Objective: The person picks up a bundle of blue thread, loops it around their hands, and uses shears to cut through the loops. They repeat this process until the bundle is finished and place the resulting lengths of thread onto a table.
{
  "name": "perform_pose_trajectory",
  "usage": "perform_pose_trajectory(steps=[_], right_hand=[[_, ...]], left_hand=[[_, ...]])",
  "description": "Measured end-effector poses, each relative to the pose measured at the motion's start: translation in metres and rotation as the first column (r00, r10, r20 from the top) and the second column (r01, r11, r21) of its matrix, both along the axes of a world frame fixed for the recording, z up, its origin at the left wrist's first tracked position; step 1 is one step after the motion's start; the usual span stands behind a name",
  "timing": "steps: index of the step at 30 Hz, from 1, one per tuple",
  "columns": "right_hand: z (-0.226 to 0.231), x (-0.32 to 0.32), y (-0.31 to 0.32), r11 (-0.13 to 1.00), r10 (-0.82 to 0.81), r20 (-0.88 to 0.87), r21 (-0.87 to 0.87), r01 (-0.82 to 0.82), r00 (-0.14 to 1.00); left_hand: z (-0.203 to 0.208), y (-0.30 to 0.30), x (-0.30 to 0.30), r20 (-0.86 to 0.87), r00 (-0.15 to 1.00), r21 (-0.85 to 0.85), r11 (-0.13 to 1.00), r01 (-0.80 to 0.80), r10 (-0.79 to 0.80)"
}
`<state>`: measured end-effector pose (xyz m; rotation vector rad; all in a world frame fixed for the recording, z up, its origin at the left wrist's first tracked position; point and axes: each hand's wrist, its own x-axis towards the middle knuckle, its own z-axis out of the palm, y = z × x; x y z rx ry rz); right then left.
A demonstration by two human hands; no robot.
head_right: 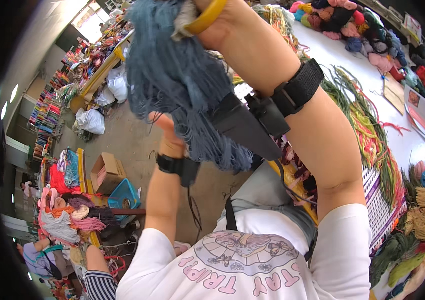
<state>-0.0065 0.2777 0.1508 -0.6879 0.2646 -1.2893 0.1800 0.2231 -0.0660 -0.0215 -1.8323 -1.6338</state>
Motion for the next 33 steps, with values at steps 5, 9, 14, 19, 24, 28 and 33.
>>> perform_pose_trajectory(steps=[5, 9, 14, 19, 24, 28, 33], right_hand=[[-0.04, -0.03, -0.01, 0.991, -0.133, 0.052, 0.024, 0.131, 0.99], [-0.073, -0.082, -0.026, 0.938, -0.341, -0.223, -0.149, 0.314, 0.913], [-0.087, -0.101, -0.008, 0.876, -0.433, -0.237, 0.117, 0.468, 0.87], [-0.133, -0.203, 0.056, 0.292, -0.536, -0.828, -0.367, 0.883, -0.167], [-0.109, -0.108, 0.151, 0.618, -0.631, -0.737, -0.293, 0.729, 0.24], [-0.11, -0.056, 0.199, 0.963, -0.155, -0.748, 0.032, 0.268, 0.645], [-0.131, -0.041, 0.197, 0.99, 0.019, -0.596, 0.121, 0.067, 0.803]], left_hand=[[0.034, 0.05, -0.027, 0.176, 0.957, 0.567, 0.819, 0.092, -0.23], [0.05, 0.064, -0.063, -0.035, 0.835, 0.757, 0.531, 0.382, -0.55], [0.066, 0.066, -0.05, 0.179, 0.827, 0.442, 0.795, 0.416, -0.532], [0.075, 0.078, -0.059, 0.115, 0.947, 0.256, 0.93, 0.264, -0.3], [0.057, 0.075, -0.063, 0.295, 0.955, 0.29, 0.953, -0.085, -0.005], [0.055, 0.079, -0.072, 0.353, 0.929, 0.076, 0.987, -0.142, 0.106], [0.039, 0.072, -0.064, 0.316, 0.94, 0.061, 0.986, -0.155, 0.128]])
